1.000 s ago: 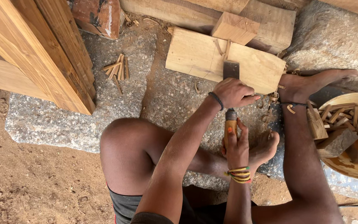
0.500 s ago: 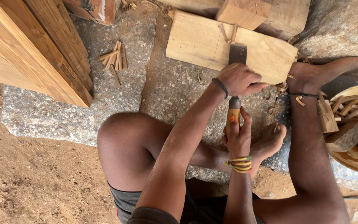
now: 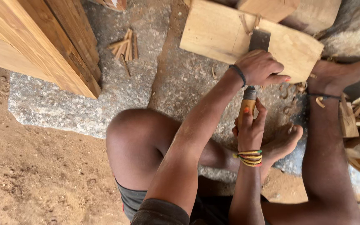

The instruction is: The person sits cross-legged on the ground and uses a chisel to carve a rectangular wooden plank. They repeatedly strike the chisel with a mallet to remove wood shavings, occasionally clearing the debris into a nearby bucket.

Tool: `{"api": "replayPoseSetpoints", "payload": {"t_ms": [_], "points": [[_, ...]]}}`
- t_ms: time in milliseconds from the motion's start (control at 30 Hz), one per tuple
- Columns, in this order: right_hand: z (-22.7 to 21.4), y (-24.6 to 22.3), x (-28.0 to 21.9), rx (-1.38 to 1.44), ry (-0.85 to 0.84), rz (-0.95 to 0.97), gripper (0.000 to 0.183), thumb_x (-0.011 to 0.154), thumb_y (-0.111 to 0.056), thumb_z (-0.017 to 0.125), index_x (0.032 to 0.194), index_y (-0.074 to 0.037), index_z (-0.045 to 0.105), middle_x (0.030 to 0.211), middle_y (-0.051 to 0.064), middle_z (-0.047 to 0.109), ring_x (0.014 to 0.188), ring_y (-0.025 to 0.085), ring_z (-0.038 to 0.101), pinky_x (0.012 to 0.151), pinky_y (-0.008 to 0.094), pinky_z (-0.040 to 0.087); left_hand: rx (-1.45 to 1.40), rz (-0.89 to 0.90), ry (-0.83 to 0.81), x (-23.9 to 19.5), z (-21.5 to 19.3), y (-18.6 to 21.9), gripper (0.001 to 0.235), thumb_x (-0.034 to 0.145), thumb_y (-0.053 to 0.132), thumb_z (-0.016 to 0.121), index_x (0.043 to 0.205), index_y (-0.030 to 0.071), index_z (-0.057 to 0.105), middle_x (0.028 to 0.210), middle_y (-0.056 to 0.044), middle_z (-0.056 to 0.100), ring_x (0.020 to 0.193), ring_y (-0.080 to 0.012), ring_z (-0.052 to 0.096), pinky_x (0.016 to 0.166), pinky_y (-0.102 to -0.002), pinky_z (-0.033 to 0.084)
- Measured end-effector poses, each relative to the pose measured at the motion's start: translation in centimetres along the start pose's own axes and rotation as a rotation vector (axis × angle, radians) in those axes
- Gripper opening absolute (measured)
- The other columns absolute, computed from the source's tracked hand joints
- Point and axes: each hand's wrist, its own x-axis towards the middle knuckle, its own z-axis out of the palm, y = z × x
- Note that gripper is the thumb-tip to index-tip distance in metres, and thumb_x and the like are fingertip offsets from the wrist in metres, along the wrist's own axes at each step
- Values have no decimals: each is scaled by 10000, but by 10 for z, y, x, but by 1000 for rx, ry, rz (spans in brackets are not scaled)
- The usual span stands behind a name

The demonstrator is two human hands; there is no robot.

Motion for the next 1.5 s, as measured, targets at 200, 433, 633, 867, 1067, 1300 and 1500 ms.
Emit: {"api": "replayPoseSetpoints", "payload": {"t_ms": [200, 433, 633, 867, 1067, 1300, 1500], "points": [[9, 4, 20, 31, 16, -30, 424, 1077, -244, 488, 1488, -152, 433, 753, 29, 555, 538, 84, 487, 396, 245, 371, 12, -71, -71, 12, -10, -17, 655, 972, 727, 423, 674, 195, 662, 541, 4, 561, 528, -144, 544, 601, -402, 540], [25, 6, 34, -19, 31, -95, 431, 1078, -278, 505, 1481, -145, 429, 688, 38, 541, 467, 91, 445, 372, 260, 356, 50, -8, 99, 16, -22, -22, 609, 916, 726, 487, 677, 206, 697, 582, -48, 641, 602, -213, 656, 596, -453, 543], [27, -2, 32, 62, 22, -78, 442, 1051, -286, 488, 1470, -174, 402, 651, 36, 542, 427, 98, 435, 343, 263, 345, 111, -45, 61, 3, -26, -19, 535, 928, 686, 528, 823, 198, 718, 706, -27, 717, 674, -211, 695, 630, -431, 566], [19, -2, 23, 573, -69, 58, 414, 1056, -311, 470, 1446, -175, 444, 685, 58, 575, 422, 91, 435, 355, 226, 323, 148, -103, 513, -52, -46, -35, 374, 1029, 505, 602, 1202, 177, 646, 1035, -74, 730, 914, -200, 722, 788, -367, 624], [-5, -9, 12, 596, -35, 27, 390, 1067, -325, 484, 1414, -150, 450, 725, 69, 600, 431, 98, 434, 366, 219, 330, 207, -382, 425, -76, -102, -29, 467, 977, 487, 671, 1314, 165, 641, 1273, -80, 602, 1171, -262, 614, 1074, -485, 488], [-25, 40, -7, 238, 79, 23, 404, 1027, -305, 524, 1388, -134, 460, 707, 45, 599, 462, 85, 508, 360, 232, 364, 360, -371, 221, -67, -84, -20, 445, 895, 501, 720, 1234, 214, 713, 1230, -75, 607, 1139, -277, 554, 1078, -551, 400], [-36, 69, -8, 314, 10, 6, 388, 1042, -330, 558, 1286, -31, 516, 716, 55, 595, 458, 105, 497, 358, 240, 330, 394, -380, 230, -67, -74, -30, 386, 924, 455, 712, 1213, 201, 733, 1170, -57, 636, 1155, -253, 560, 1106, -546, 408]]}}
